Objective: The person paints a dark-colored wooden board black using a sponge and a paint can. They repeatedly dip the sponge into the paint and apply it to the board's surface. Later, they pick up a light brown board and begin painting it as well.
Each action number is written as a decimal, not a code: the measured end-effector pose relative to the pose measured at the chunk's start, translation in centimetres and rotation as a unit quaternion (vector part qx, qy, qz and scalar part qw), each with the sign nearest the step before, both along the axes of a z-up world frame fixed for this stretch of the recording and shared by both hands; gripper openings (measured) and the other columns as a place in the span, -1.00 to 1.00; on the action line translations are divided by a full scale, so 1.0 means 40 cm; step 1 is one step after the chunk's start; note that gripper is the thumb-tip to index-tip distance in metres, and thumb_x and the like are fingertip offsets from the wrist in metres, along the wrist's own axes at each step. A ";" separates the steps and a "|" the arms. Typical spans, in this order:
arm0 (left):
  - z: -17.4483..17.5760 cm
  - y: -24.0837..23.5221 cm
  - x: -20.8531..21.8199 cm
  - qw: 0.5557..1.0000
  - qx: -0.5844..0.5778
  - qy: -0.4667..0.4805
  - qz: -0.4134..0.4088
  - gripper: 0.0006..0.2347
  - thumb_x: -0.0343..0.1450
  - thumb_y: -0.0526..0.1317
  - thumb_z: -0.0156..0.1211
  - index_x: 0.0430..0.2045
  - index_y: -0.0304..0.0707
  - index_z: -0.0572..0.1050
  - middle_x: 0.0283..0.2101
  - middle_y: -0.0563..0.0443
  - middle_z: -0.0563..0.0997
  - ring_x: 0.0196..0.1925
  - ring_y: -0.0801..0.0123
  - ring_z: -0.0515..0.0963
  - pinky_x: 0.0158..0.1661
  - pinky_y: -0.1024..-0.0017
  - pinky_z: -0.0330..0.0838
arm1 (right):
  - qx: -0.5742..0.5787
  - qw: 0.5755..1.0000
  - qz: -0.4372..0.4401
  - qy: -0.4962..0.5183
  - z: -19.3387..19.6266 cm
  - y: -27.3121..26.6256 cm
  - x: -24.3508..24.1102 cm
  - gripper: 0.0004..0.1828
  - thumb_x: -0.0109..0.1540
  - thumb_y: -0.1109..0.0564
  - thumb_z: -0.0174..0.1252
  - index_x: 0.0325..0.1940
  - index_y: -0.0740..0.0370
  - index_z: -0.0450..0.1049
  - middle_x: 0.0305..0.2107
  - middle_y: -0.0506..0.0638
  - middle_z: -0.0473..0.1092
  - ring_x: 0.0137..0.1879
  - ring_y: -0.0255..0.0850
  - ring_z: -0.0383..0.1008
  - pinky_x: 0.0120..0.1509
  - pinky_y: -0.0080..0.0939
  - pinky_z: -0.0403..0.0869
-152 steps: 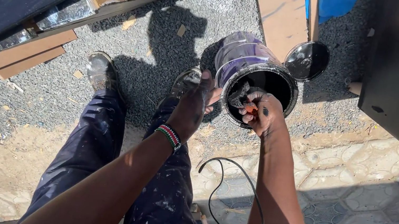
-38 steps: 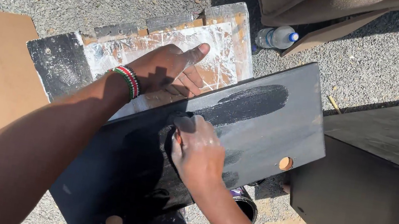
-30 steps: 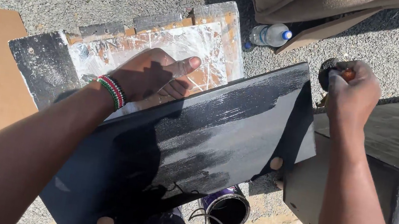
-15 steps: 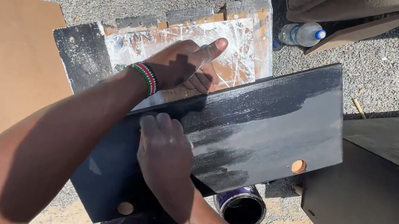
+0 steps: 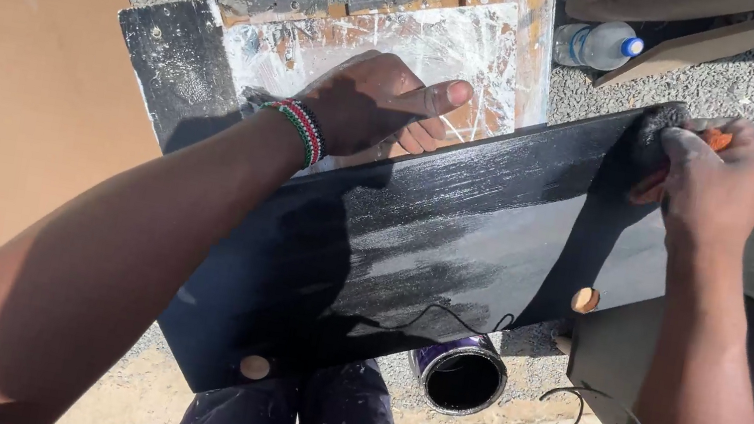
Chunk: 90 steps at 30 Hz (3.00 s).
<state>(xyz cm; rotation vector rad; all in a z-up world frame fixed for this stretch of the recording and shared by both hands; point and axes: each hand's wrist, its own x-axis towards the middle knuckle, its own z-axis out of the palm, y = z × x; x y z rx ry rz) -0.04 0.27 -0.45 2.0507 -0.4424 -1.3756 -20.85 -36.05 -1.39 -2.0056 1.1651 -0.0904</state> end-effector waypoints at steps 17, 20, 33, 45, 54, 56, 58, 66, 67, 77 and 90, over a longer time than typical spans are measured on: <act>0.050 0.064 -0.013 0.988 -0.106 0.071 -0.085 -0.32 -0.04 0.71 -0.42 -0.78 0.09 0.00 -0.72 0.17 0.00 -0.64 0.44 0.00 -0.32 0.35 0.13 | 0.001 0.934 0.355 0.050 0.002 1.276 0.003 -0.75 0.32 -0.06 0.22 0.00 0.06 0.51 -0.33 0.16 0.57 -0.21 0.40 0.59 -0.17 0.35 0.44; 0.078 0.108 -0.040 0.986 -0.126 0.073 -0.079 -0.34 0.03 0.69 -0.41 -0.80 0.09 0.01 -0.75 0.20 0.03 -0.71 0.48 0.00 -0.39 0.41 0.19 | 0.022 0.918 0.396 0.005 -0.001 1.364 -0.054 -0.74 0.30 -0.09 0.25 -0.08 0.10 0.57 -0.32 0.20 0.62 -0.16 0.42 0.63 -0.19 0.38 0.44; 0.222 0.326 -0.542 0.884 -0.269 0.283 0.259 -0.28 0.63 0.23 0.08 0.54 -0.47 0.48 0.64 -0.41 0.58 0.76 -0.11 0.51 0.63 0.06 0.42 | 0.147 0.989 0.011 0.025 0.139 0.890 -0.526 -0.85 0.43 0.03 0.34 -0.13 0.13 0.63 -0.67 -0.13 0.37 -0.62 -0.36 0.31 -0.53 -0.16 0.43; -0.495 0.325 -1.324 0.952 -0.230 -0.138 -0.148 -0.73 0.76 -0.25 0.15 0.17 -0.42 0.76 0.18 -0.51 0.81 0.35 -0.27 0.78 0.36 0.05 0.67 | 0.091 0.955 -0.105 0.262 -0.494 0.705 -1.239 -0.64 0.36 0.02 0.53 0.19 0.22 0.78 -0.12 0.32 0.74 0.16 0.45 0.75 0.23 0.45 0.64; -0.638 0.256 -1.425 0.924 -0.269 -0.245 -0.116 -0.77 0.77 -0.32 0.12 -0.06 -0.58 0.70 0.11 -0.54 0.79 0.29 -0.40 0.77 0.28 -0.02 0.70 | 0.060 0.952 -0.118 0.275 -0.851 0.615 -1.274 -0.58 0.32 0.05 0.47 0.27 0.14 0.82 -0.13 0.33 0.74 0.15 0.47 0.76 0.20 0.42 0.70; -0.648 0.255 -1.452 0.926 -0.260 -0.251 -0.112 -0.77 0.77 -0.32 0.13 -0.07 -0.57 0.71 0.11 -0.54 0.79 0.29 -0.39 0.78 0.30 0.00 0.69 | 0.067 0.953 -0.115 0.273 -0.875 0.611 -1.280 -0.59 0.33 0.09 0.44 0.26 0.19 0.82 -0.14 0.38 0.73 0.14 0.51 0.76 0.19 0.44 0.70; -0.640 0.251 -1.458 0.926 -0.253 -0.257 -0.108 -0.76 0.77 -0.32 0.14 -0.08 -0.57 0.72 0.11 -0.54 0.79 0.30 -0.39 0.78 0.33 0.02 0.68 | 0.072 0.953 -0.114 0.270 -0.877 0.609 -1.276 -0.60 0.35 0.13 0.41 0.25 0.24 0.83 -0.15 0.43 0.72 0.13 0.55 0.75 0.18 0.46 0.70; -0.666 0.262 -1.501 0.947 -0.210 -0.229 -0.077 -0.77 0.76 -0.33 0.16 -0.03 -0.64 0.72 0.17 -0.63 0.77 0.33 -0.40 0.76 0.36 -0.01 0.66 | 0.099 0.942 -0.093 0.307 -0.850 0.575 -1.269 -0.68 0.35 -0.02 0.35 0.13 0.02 0.85 -0.09 0.38 0.73 0.23 0.47 0.72 0.19 0.48 0.67; -0.665 0.262 -1.504 0.948 -0.209 -0.230 -0.072 -0.77 0.76 -0.33 0.16 -0.03 -0.64 0.72 0.17 -0.63 0.77 0.33 -0.40 0.76 0.36 -0.01 0.66 | 0.097 0.942 -0.088 0.308 -0.865 0.571 -1.276 -0.68 0.35 -0.02 0.35 0.13 0.02 0.85 -0.09 0.38 0.73 0.23 0.47 0.72 0.19 0.48 0.67; -0.728 0.237 -1.555 0.969 -0.174 -0.175 -0.004 -0.76 0.75 -0.32 0.17 0.13 -0.59 0.72 0.28 -0.61 0.74 0.38 -0.29 0.76 0.39 0.04 0.65 | 0.331 0.893 -0.203 0.225 -0.747 0.514 -1.227 -0.73 0.29 0.08 0.22 0.01 0.26 0.48 -0.24 0.22 0.41 -0.06 0.31 0.49 0.00 0.16 0.37; -0.941 0.188 -1.737 0.989 -0.115 -0.050 0.077 -0.64 0.70 -0.35 0.29 0.44 -0.49 0.63 0.44 -0.55 0.68 0.45 -0.06 0.73 0.43 0.24 0.64 | 0.587 0.767 -0.236 0.111 -0.797 0.481 -1.284 -0.79 0.13 0.30 0.21 -0.44 0.16 0.28 -0.62 0.00 0.12 -0.61 -0.06 0.26 -0.63 -0.31 0.09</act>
